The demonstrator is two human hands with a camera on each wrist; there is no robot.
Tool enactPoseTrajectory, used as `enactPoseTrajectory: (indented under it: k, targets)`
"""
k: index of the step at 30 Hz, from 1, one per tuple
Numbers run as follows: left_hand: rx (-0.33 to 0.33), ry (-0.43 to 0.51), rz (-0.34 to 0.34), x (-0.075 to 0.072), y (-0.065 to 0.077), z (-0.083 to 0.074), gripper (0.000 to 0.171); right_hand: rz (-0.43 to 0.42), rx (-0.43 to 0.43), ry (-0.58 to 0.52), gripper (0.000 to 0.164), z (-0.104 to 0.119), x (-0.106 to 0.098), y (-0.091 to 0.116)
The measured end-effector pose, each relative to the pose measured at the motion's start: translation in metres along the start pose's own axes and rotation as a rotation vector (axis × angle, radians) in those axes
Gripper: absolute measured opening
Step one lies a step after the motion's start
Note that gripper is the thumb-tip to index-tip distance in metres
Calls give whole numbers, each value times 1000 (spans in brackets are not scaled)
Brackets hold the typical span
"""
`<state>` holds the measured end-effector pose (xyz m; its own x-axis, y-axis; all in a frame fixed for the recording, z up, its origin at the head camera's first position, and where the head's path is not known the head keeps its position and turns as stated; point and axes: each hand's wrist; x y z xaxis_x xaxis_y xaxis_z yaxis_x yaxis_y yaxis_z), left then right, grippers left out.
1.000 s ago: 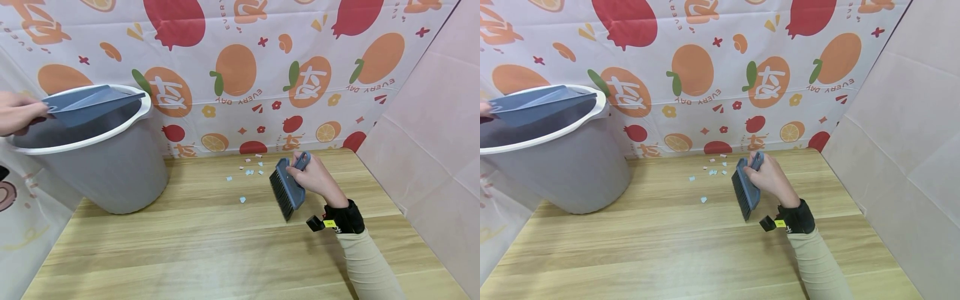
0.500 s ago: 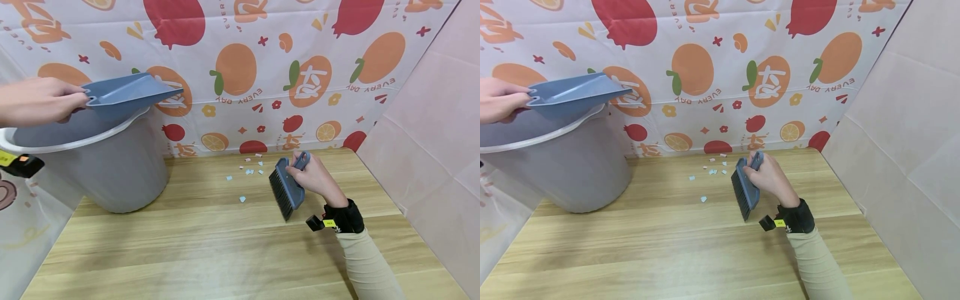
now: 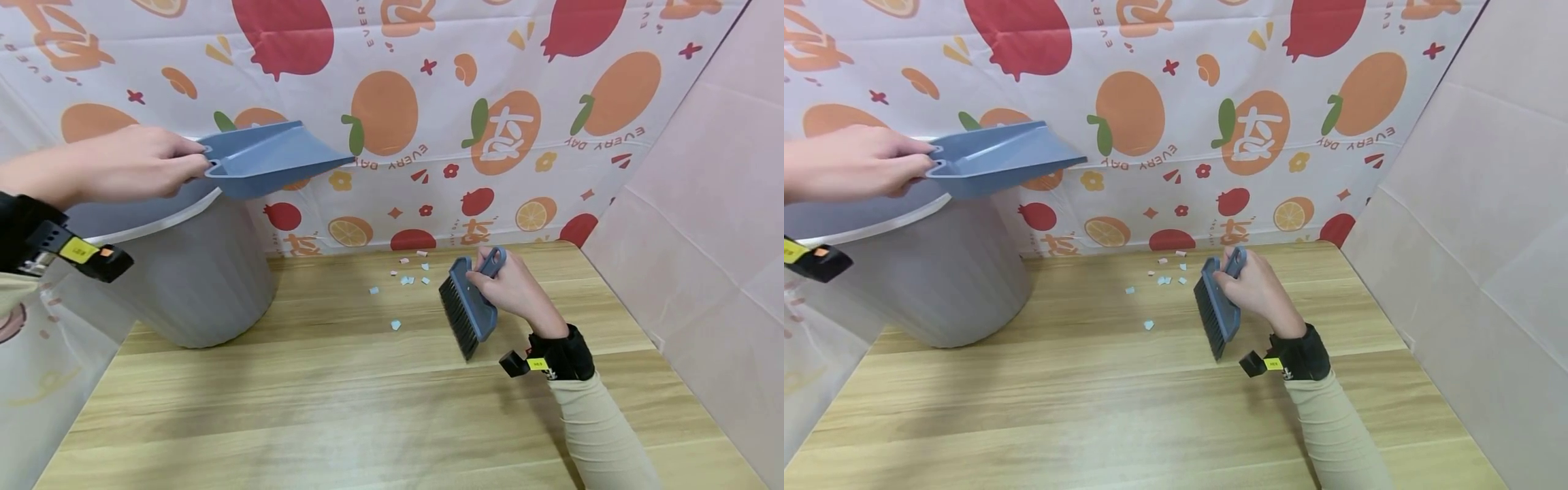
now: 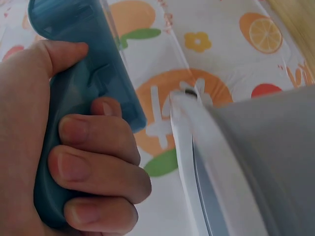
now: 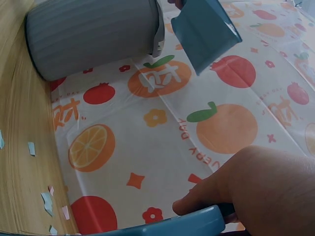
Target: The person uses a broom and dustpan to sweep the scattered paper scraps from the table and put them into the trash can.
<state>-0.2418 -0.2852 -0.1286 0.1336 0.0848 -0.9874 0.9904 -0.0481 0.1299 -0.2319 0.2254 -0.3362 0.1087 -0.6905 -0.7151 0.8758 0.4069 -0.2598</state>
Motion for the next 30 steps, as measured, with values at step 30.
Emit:
enactPoseTrajectory:
  k: [30]
  targets:
    - [142, 31, -37, 41, -5, -43, 31, -11, -18, -4, 20, -1, 2, -1]
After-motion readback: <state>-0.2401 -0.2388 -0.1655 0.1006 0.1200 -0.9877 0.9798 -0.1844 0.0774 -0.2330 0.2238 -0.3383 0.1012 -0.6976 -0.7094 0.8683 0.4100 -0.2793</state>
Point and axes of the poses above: each hand's wrist, its own y-axis away from the middle knuckle, its own x-axis out of the palm, z = x × y, and after that the axes turned 12 degrees about -x, right-handed
